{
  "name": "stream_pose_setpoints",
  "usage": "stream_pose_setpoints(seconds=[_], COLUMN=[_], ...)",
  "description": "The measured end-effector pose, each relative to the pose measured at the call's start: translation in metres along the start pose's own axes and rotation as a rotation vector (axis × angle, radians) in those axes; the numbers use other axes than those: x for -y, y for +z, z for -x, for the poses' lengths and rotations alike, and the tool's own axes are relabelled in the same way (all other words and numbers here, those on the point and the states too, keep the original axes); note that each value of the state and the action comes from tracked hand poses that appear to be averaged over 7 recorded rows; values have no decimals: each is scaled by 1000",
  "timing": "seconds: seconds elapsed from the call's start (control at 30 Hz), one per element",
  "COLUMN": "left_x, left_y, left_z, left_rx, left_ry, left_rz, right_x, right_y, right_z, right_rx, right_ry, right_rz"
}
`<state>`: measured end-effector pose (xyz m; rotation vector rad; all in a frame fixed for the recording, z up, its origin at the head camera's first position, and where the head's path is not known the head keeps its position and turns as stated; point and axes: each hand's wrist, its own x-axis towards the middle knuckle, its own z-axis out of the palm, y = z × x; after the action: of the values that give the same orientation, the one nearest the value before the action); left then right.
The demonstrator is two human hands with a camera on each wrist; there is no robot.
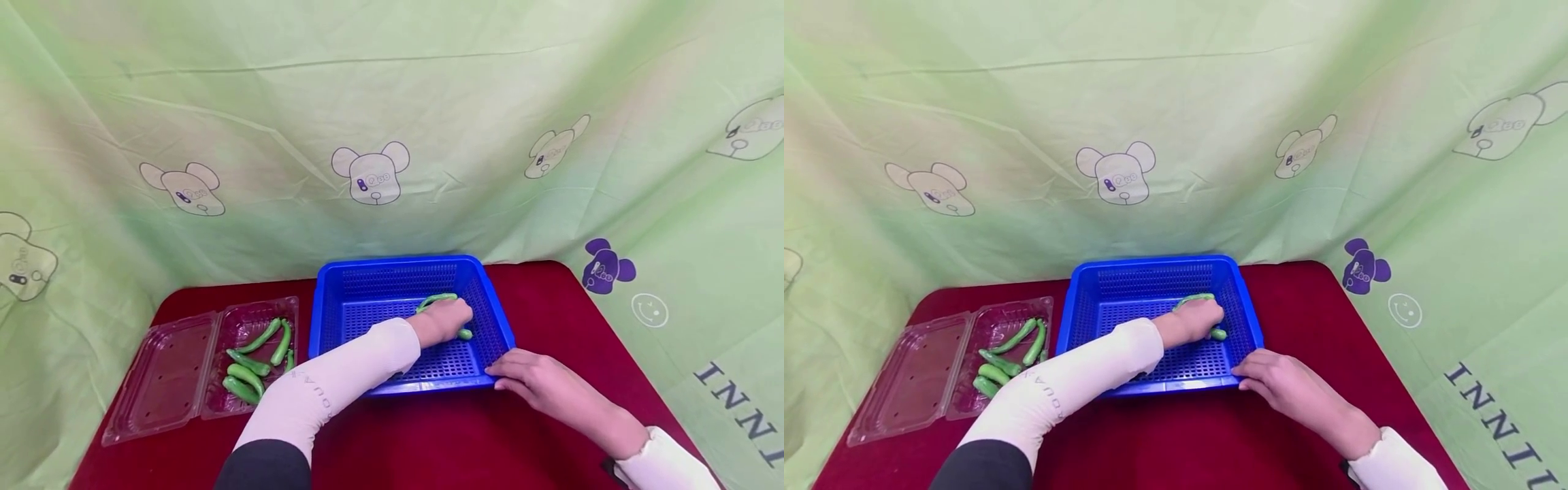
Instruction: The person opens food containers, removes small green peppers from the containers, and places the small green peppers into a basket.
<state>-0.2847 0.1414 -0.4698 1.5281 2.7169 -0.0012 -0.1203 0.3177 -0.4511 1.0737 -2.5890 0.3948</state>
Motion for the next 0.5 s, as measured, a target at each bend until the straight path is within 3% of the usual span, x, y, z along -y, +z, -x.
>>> stream_pose_setpoints(seconds=[0.13, 0.23, 0.37, 0.5], left_x=[8, 23, 64, 109], left_y=[-21, -41, -62, -60], left_z=[18, 47, 109, 178], left_rx=[-1, -25, -147, -284], left_ry=[-20, -52, -134, -280], left_rz=[-5, -9, -25, -6], right_x=[1, 1, 1, 0], right_y=[0, -2, 0, 3], right_z=[0, 1, 0, 0], right_rx=[9, 26, 15, -12], right_ry=[11, 26, 37, 37], right_rz=[9, 7, 5, 5])
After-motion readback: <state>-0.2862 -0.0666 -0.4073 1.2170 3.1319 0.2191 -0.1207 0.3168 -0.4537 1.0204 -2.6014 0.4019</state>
